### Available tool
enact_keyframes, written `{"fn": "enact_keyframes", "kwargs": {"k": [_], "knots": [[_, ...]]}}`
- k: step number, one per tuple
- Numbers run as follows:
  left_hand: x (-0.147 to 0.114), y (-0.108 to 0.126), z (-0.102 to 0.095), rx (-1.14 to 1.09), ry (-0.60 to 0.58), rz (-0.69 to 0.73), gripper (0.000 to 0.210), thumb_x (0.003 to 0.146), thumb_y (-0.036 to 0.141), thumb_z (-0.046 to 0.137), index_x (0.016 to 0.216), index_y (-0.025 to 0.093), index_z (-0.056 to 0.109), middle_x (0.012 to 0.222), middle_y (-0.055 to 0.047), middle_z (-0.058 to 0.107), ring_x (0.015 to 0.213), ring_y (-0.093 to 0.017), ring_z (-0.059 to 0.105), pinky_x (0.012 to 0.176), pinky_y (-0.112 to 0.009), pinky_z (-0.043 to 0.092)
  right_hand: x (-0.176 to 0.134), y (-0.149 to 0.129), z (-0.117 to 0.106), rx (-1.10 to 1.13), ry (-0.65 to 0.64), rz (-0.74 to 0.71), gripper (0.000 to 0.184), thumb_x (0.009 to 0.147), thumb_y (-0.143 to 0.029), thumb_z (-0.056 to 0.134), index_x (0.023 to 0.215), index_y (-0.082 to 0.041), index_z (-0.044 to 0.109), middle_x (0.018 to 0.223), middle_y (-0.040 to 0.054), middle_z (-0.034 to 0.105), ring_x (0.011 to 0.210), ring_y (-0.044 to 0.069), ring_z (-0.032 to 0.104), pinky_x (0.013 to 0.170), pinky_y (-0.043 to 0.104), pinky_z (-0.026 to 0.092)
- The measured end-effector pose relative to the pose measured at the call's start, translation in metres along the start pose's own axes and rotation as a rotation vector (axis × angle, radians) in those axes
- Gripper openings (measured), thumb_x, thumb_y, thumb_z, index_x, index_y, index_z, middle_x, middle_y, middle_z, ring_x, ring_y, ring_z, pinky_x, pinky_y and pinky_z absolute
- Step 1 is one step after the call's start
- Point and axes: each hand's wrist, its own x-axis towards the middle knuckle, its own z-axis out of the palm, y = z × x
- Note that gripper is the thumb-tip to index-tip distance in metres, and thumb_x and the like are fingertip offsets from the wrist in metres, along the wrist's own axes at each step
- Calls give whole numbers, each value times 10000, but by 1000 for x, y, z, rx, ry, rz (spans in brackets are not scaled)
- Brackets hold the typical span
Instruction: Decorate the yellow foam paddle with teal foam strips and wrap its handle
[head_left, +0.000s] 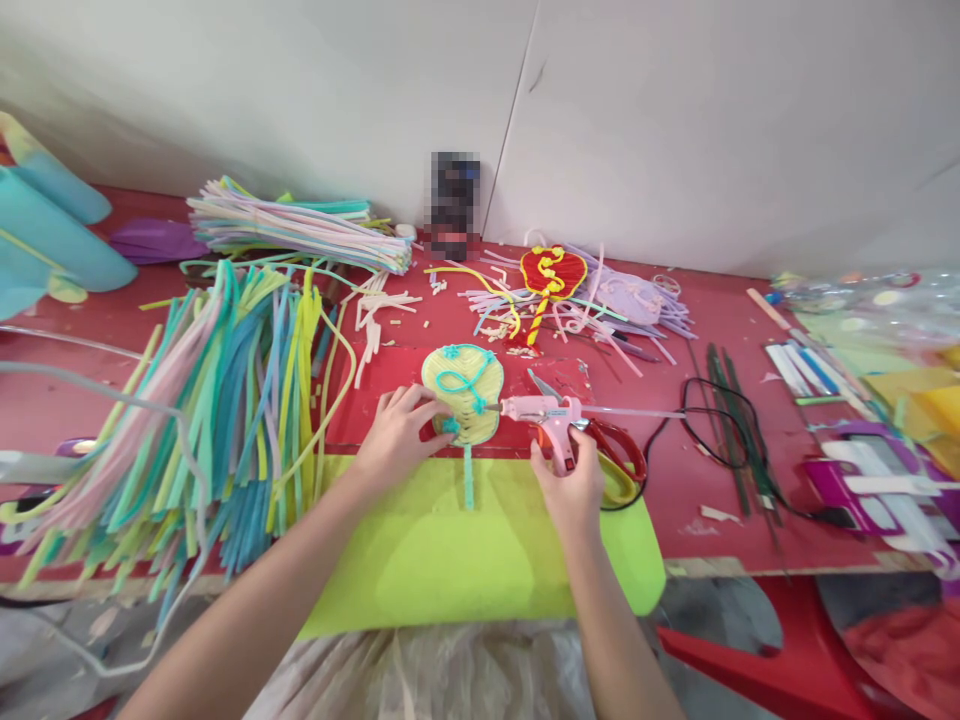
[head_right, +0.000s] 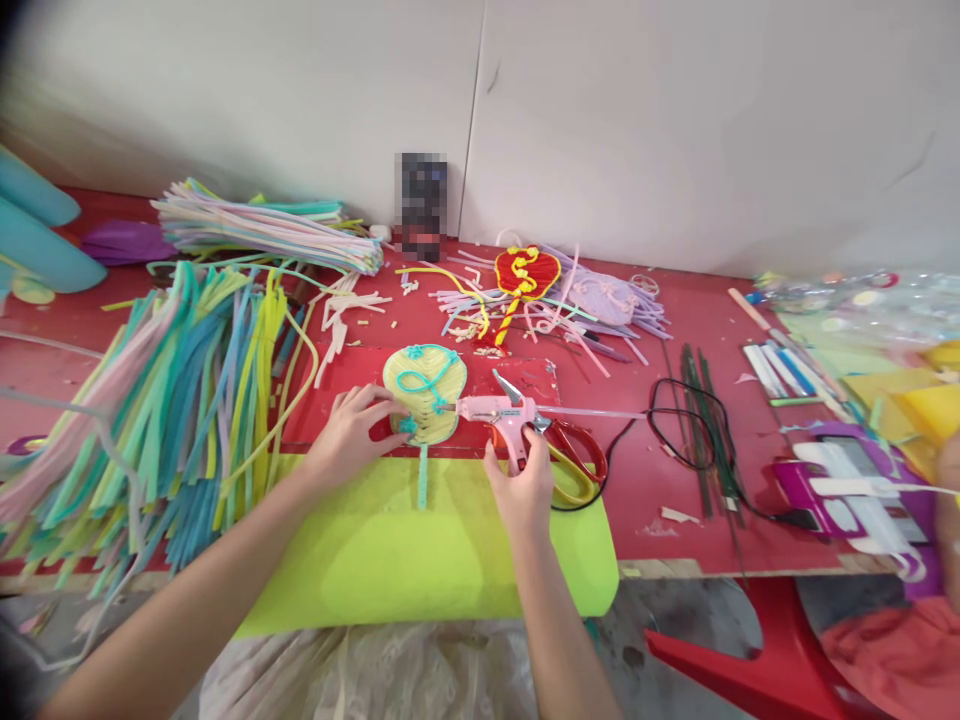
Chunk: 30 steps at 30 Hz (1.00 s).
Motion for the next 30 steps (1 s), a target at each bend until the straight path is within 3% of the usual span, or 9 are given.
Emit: {"fn": "enact_keyframes", "kwargs": {"k": [13, 22, 30], "knots": [[-2, -5, -5, -59, -30, 23, 387, 748, 372, 645, 1120, 283, 586, 1132, -50, 547, 1068, -239, 478, 961, -446, 324, 2, -2, 0, 44, 17, 39, 471, 696, -445, 627, 1041, -137, 541, 863, 94, 634, 624, 163, 582, 568, 296, 504], [-4, -21, 0, -173, 162, 56, 240, 874, 243, 432, 985, 209, 642, 971, -62, 602, 931, -177, 551, 868, -351, 433, -2, 4, 2, 109, 48, 31, 498, 709, -451, 610, 1083, -134, 522, 922, 99, 619, 712, 173, 572, 659, 308, 489], [-11, -14, -8, -170, 108, 144, 219, 834, 316, 522, 962, 199, 656, 967, -64, 594, 934, -176, 553, 887, -351, 434, -1, -1, -5, 147, 50, 77, 514, 692, -493, 597, 1043, -124, 529, 814, 61, 610, 645, 159, 532, 645, 296, 451]]}}
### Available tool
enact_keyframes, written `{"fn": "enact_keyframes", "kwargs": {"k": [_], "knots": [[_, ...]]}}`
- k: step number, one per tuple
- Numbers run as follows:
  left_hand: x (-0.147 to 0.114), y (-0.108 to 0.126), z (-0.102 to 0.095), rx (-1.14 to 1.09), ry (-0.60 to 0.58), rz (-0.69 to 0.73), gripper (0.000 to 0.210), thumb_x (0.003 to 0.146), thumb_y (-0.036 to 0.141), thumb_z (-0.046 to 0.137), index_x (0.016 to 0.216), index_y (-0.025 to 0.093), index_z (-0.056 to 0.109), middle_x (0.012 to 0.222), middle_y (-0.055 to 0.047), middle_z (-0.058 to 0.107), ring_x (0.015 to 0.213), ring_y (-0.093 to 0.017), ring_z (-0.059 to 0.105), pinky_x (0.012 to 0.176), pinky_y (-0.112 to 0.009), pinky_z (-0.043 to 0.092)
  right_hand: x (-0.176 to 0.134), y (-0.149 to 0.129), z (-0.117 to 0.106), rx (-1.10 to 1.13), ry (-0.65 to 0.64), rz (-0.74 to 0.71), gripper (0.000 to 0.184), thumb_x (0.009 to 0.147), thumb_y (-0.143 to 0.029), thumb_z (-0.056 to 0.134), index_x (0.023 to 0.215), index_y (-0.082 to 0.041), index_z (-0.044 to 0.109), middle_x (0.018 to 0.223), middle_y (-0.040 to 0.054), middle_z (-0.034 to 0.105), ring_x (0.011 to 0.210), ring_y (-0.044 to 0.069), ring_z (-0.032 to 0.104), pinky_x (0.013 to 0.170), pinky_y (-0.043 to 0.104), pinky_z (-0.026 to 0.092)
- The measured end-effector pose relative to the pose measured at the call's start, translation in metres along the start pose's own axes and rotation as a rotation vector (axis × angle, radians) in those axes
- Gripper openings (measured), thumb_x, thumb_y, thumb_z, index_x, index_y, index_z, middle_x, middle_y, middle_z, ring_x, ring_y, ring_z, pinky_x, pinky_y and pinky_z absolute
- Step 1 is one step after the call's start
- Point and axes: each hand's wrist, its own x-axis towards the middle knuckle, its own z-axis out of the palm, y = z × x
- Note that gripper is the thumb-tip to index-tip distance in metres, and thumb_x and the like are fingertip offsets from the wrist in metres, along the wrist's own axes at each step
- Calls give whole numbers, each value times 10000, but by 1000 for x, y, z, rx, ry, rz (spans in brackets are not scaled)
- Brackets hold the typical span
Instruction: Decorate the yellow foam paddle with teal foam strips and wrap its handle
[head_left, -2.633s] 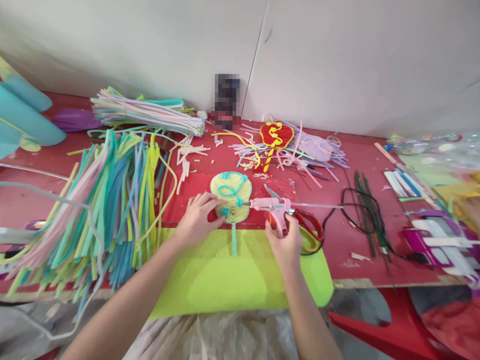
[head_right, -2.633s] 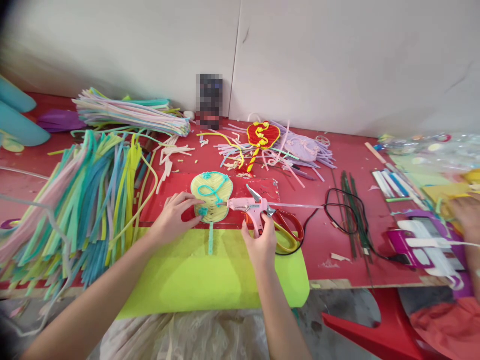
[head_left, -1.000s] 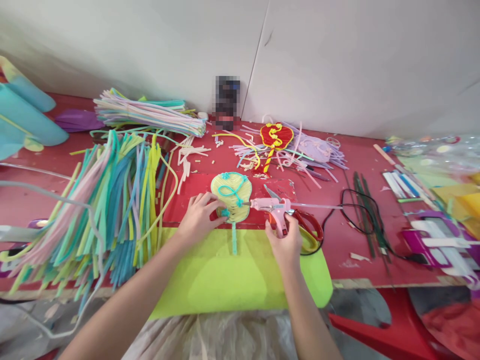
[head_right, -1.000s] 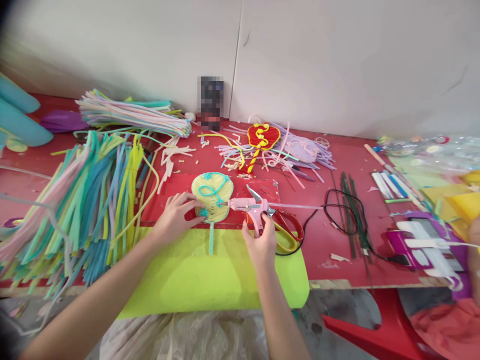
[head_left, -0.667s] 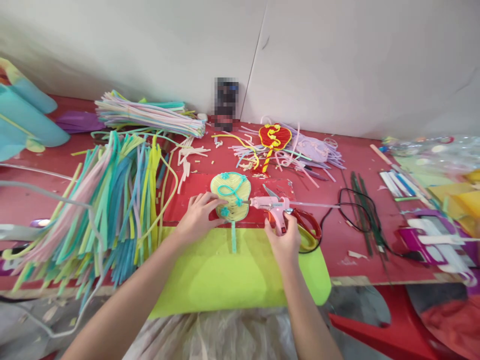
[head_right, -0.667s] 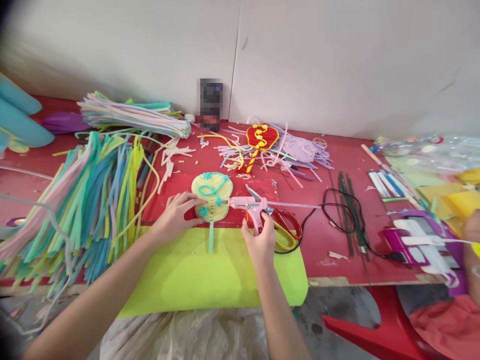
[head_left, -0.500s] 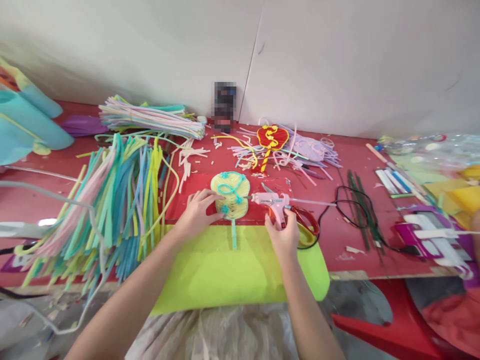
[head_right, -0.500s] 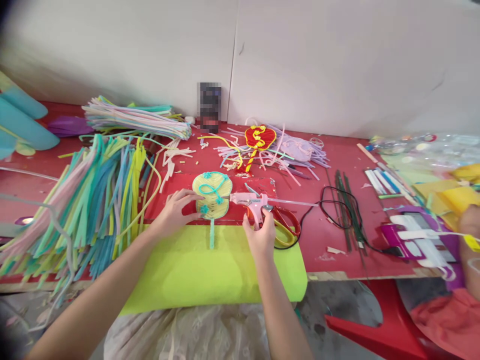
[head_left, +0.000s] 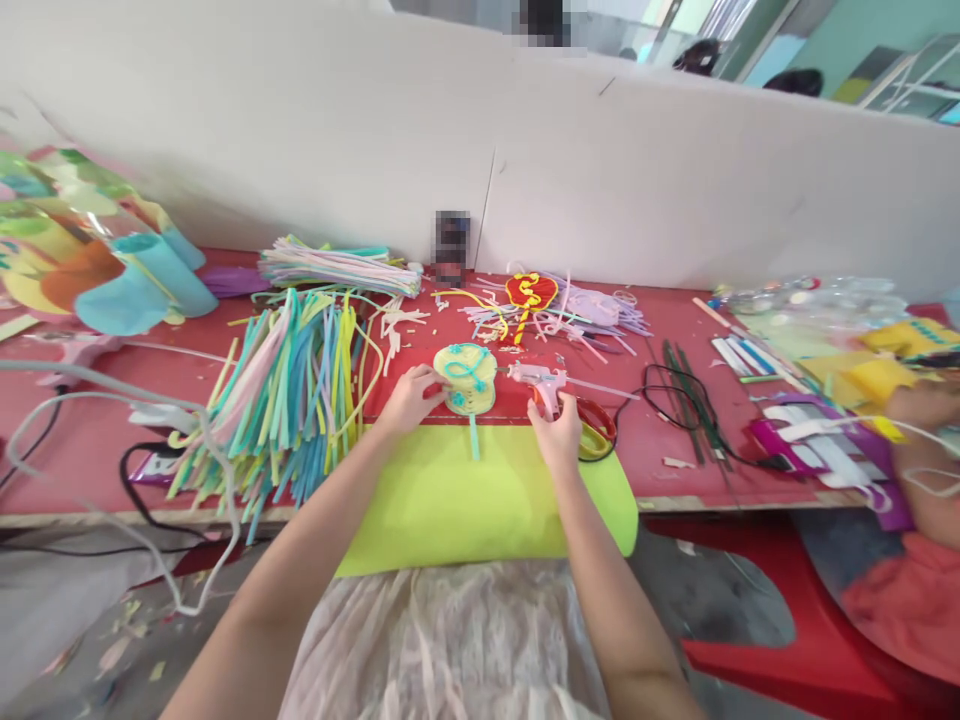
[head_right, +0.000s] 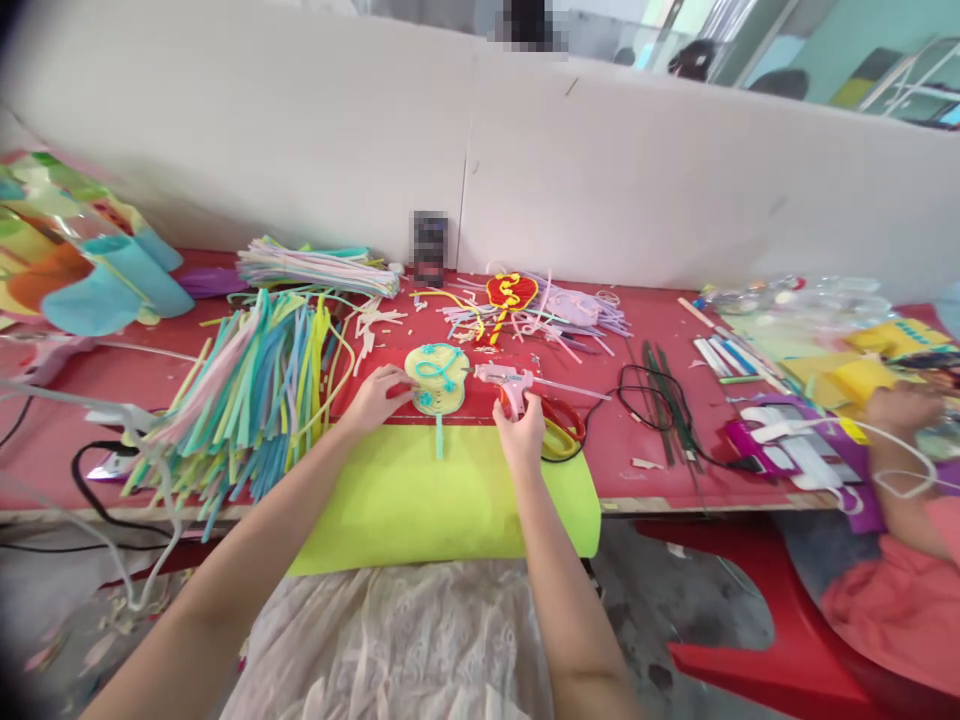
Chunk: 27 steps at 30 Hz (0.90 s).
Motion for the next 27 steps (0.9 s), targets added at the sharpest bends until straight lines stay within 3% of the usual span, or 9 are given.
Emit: {"fn": "enact_keyframes", "kwargs": {"k": [6, 14, 21, 24, 27], "knots": [[-1, -1, 8, 3, -61, 55, 270, 738, 332, 641, 973, 199, 641, 1016, -61, 599, 950, -198, 552, 881, -371, 437, 0, 2, 0, 19, 4, -31, 492, 689, -484, 604, 1029, -137, 530, 840, 63, 607, 673, 168, 537, 677, 305, 450], [1, -9, 18, 80, -59, 86, 253, 800, 273, 546, 1029, 265, 655, 1048, -47, 588, 960, -199, 543, 872, -357, 423, 1, 7, 5, 43, -15, -50, 458, 692, -475, 606, 1021, -164, 535, 838, 68, 616, 704, 193, 552, 673, 314, 454], [0, 3, 16, 130, 10, -29, 301, 727, 389, 640, 979, 227, 614, 1026, -41, 596, 986, -229, 527, 884, -399, 388, 1, 7, 5, 36, -16, -40, 460, 693, -474, 607, 1023, -163, 530, 855, 75, 619, 715, 197, 554, 673, 316, 453], [0, 6, 15, 157, -8, -30, 229, 739, 374, 626, 915, 228, 625, 1024, -34, 601, 991, -232, 523, 885, -401, 375, 1, 8, 5, 32, -14, -53, 473, 696, -488, 598, 1031, -161, 531, 854, 75, 620, 714, 199, 556, 682, 323, 453], [-2, 4, 14, 172, -28, -14, 233, 762, 339, 595, 973, 250, 639, 1058, -33, 594, 1010, -229, 515, 897, -396, 367, 1, 8, 5, 28, -17, -56, 473, 694, -479, 600, 1035, -158, 531, 853, 74, 619, 708, 196, 555, 676, 320, 452]]}}
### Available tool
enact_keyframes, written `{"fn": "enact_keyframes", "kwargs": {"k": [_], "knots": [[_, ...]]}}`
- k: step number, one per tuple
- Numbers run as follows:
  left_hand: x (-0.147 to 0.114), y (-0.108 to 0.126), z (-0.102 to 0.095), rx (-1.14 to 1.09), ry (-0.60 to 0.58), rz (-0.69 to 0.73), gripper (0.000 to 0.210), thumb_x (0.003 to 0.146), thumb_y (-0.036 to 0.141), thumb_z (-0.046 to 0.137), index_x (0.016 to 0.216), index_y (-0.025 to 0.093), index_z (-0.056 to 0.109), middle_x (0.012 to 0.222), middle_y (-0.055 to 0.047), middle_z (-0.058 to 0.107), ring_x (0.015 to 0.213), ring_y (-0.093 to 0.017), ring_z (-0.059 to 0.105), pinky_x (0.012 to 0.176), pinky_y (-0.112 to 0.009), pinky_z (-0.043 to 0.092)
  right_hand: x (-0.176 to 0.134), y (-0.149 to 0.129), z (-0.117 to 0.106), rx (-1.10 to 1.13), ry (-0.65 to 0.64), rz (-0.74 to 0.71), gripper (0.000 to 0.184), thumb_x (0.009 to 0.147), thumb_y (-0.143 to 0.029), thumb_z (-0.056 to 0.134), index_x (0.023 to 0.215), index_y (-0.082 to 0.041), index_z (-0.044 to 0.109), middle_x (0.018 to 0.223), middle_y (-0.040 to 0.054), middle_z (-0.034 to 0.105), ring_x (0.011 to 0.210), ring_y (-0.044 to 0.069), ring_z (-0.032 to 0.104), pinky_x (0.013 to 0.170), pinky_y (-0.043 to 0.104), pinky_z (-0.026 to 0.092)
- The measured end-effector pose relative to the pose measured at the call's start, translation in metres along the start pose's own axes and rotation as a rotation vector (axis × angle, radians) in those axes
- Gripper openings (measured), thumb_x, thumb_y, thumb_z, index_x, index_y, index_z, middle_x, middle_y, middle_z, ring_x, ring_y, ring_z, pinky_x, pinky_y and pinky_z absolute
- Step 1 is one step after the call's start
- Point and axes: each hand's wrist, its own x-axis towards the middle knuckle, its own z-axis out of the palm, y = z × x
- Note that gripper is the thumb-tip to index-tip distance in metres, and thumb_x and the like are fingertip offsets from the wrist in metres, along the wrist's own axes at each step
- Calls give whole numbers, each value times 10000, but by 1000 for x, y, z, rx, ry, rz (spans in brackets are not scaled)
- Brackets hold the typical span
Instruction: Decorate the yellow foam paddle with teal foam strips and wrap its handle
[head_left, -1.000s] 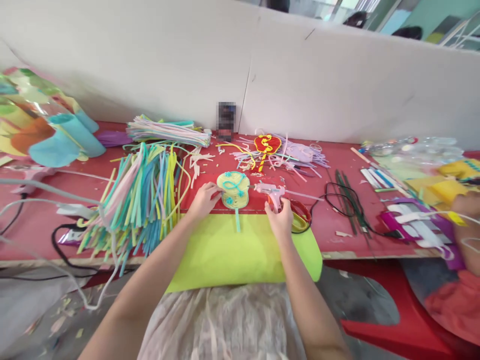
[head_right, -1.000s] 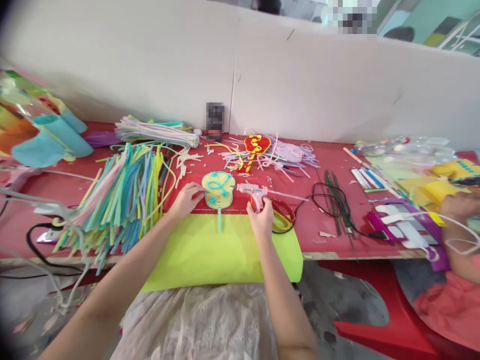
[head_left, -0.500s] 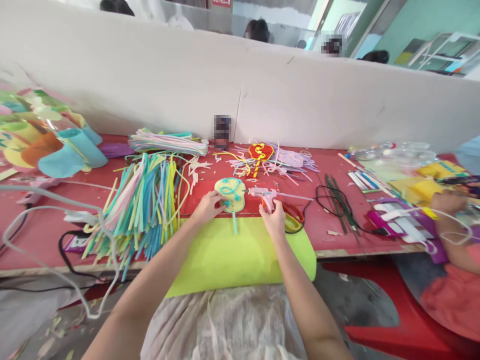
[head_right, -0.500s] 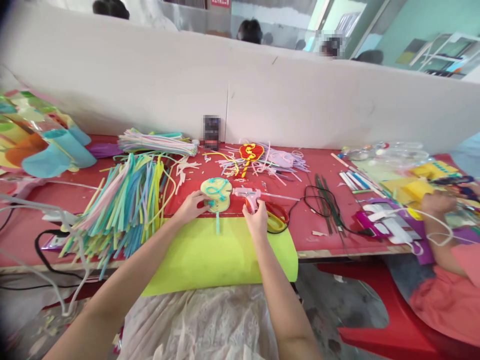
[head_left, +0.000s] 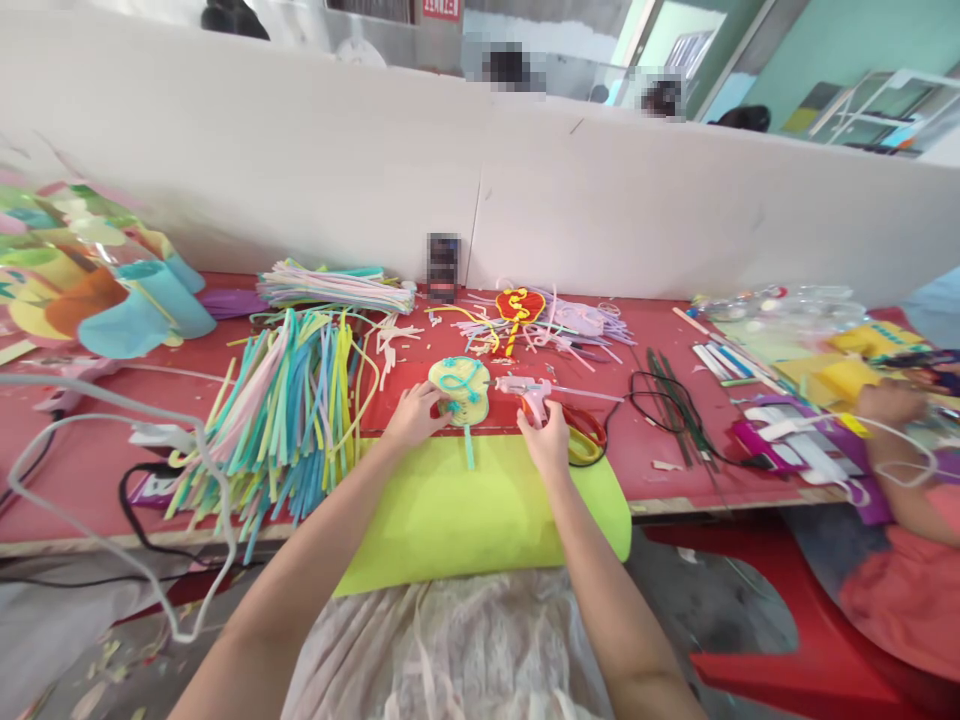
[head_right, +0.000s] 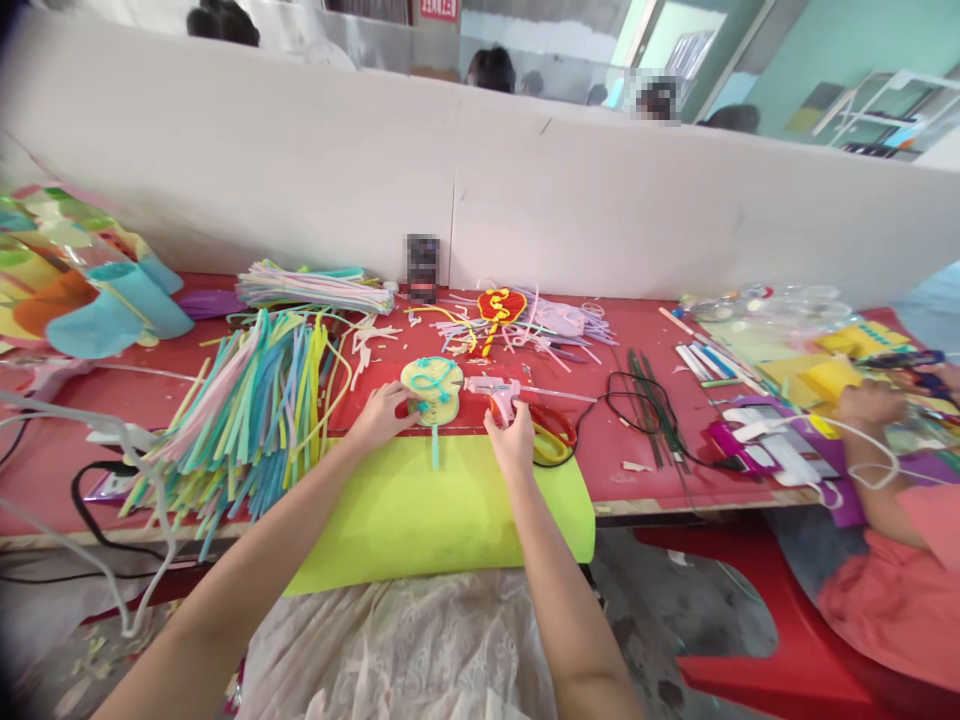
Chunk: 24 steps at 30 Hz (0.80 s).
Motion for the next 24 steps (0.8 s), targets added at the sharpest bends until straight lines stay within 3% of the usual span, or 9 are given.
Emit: {"fn": "enact_keyframes", "kwargs": {"k": [8, 15, 24], "knots": [[-1, -3, -4, -18, 10, -12, 300, 775, 331, 569, 1064, 264, 611, 1055, -36, 577, 1022, -217, 518, 908, -388, 371, 0, 1, 0, -2, -9, 13, 465, 697, -474, 600, 1033, -160, 531, 847, 68, 619, 705, 191, 554, 669, 311, 452], [0, 9, -4, 44, 45, -70, 250, 729, 395, 626, 911, 227, 592, 987, -37, 591, 973, -235, 524, 898, -415, 361, -1, -2, -2, -5, -10, 4, 432, 705, -469, 596, 1009, -169, 530, 854, 67, 619, 709, 191, 556, 683, 314, 454], [-2, 8, -3, 15, 33, -48, 261, 705, 355, 639, 933, 239, 590, 999, -31, 592, 990, -235, 527, 905, -419, 365, -1, -2, -2, -9, -5, 15, 448, 687, -466, 604, 1010, -164, 532, 841, 67, 617, 685, 188, 544, 682, 318, 450]]}}
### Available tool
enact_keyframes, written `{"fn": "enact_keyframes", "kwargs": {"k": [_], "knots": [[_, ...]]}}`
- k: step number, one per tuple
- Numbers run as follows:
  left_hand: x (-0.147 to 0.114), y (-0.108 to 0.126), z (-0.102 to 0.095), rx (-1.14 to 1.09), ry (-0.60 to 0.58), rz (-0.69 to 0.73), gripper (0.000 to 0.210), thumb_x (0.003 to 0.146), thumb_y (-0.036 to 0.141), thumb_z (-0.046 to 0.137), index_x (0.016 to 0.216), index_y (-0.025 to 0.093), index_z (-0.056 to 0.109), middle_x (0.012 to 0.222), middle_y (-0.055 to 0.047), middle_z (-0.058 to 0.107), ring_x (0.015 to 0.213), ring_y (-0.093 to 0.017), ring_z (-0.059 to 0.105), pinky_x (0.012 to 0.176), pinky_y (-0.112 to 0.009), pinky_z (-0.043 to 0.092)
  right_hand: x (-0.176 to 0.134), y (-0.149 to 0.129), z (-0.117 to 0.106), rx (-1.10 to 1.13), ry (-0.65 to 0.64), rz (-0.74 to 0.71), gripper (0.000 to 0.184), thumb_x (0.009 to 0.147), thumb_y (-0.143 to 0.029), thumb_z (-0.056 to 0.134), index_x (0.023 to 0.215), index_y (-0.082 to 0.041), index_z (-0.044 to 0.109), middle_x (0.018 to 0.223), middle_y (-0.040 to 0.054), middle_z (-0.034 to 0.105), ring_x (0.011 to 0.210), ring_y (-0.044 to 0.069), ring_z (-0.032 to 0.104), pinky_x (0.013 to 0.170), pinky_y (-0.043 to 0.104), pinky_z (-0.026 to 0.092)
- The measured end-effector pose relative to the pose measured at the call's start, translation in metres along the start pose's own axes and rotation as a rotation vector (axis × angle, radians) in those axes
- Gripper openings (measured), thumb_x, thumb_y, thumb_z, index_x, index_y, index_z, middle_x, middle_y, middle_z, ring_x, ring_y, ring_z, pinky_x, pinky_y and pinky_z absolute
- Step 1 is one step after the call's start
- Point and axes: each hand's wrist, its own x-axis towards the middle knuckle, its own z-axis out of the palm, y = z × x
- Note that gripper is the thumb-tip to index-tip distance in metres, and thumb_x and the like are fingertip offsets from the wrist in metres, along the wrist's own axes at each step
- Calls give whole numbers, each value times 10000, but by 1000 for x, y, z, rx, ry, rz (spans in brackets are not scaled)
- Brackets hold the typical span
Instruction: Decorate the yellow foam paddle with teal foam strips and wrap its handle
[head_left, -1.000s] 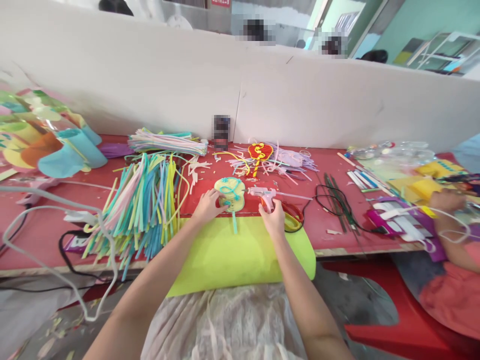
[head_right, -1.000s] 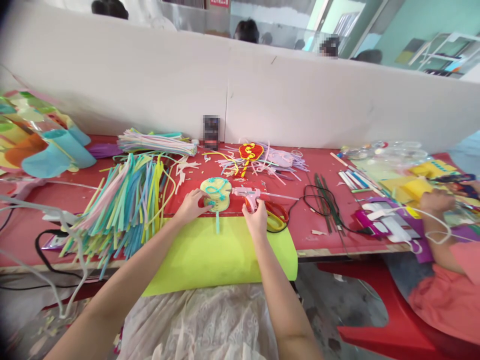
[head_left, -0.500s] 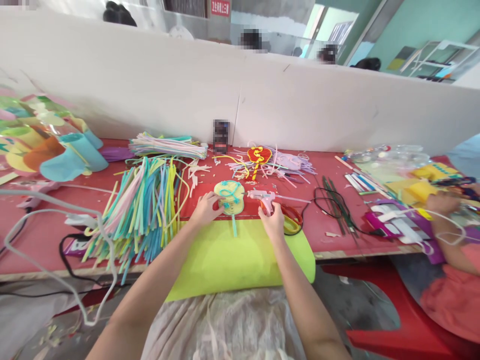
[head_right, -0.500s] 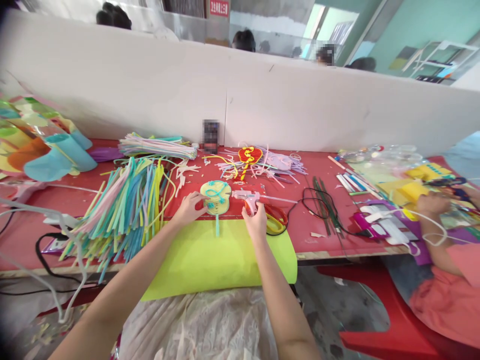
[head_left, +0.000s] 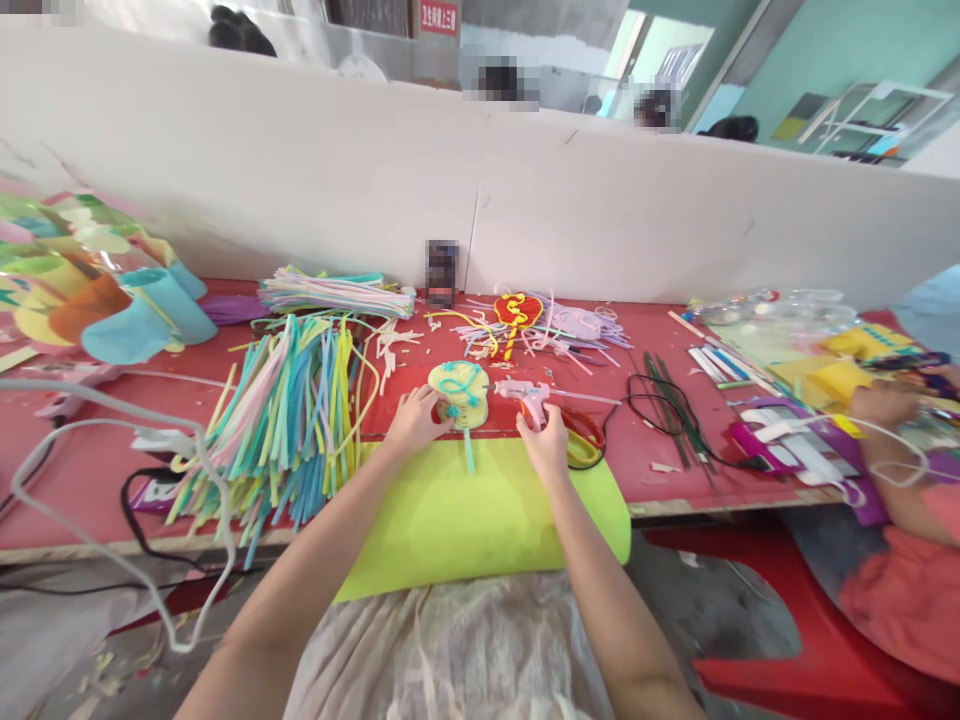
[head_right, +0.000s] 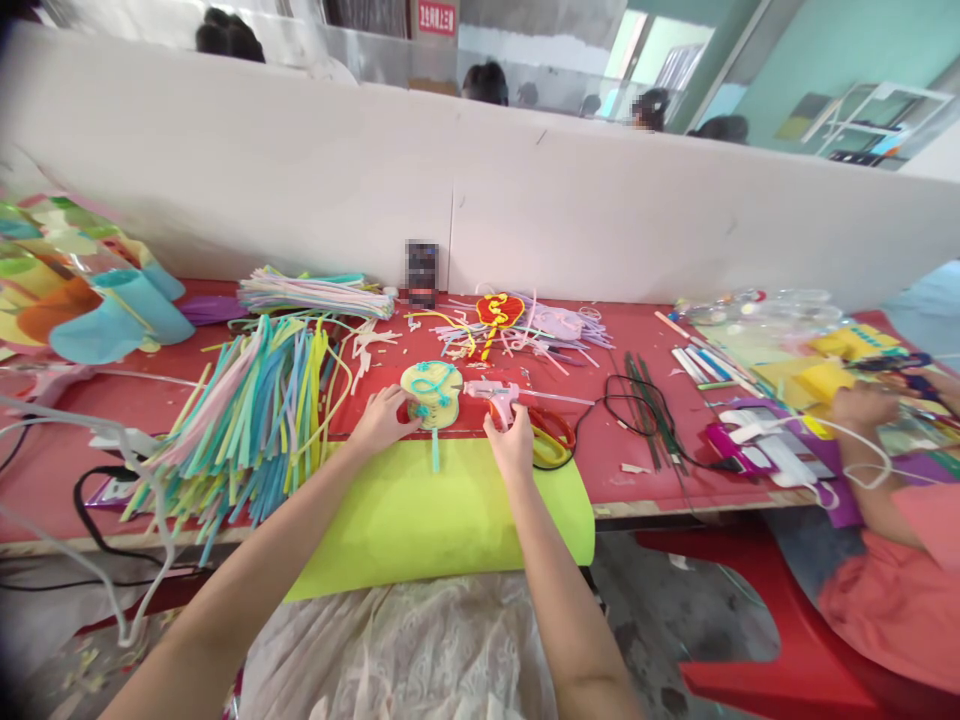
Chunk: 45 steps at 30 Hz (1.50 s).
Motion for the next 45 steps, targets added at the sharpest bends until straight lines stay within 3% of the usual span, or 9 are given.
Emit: {"fn": "enact_keyframes", "kwargs": {"k": [8, 12, 23, 36, 45], "knots": [[5, -38, -13, -178, 262, -159, 206, 838, 207, 424, 939, 192, 604, 948, -61, 592, 874, -175, 567, 833, -332, 450, -1, -8, -3, 27, 58, 37, 444, 687, -461, 596, 1011, -165, 529, 814, 51, 605, 619, 160, 527, 637, 294, 453], [5, -44, -15, -197, 303, -201, 233, 831, 172, 400, 944, 194, 603, 951, -59, 595, 860, -172, 578, 828, -333, 460, -1, -8, -4, 34, 59, 42, 439, 694, -467, 585, 1007, -164, 529, 784, 44, 597, 618, 162, 530, 624, 292, 455], [5, -43, -9, -206, 281, -162, 205, 821, 180, 444, 933, 191, 616, 934, -55, 598, 887, -173, 568, 847, -330, 457, -1, -7, -3, 30, 53, 35, 449, 687, -450, 603, 1019, -159, 523, 818, 51, 602, 627, 157, 534, 632, 288, 458], [3, -22, 2, -169, -17, 57, 269, 796, 323, 579, 1047, 257, 649, 984, -51, 577, 935, -194, 547, 893, -359, 439, -3, 1, -2, 1, 17, 6, 483, 690, -468, 592, 1060, -165, 524, 849, 72, 617, 675, 190, 552, 669, 324, 462], [2, -18, 0, -137, -50, 71, 230, 770, 356, 606, 974, 274, 675, 1007, -43, 581, 957, -208, 535, 893, -381, 418, -3, 2, 0, 12, 15, 14, 462, 692, -457, 600, 1045, -170, 520, 868, 75, 619, 722, 199, 561, 674, 317, 462]]}}
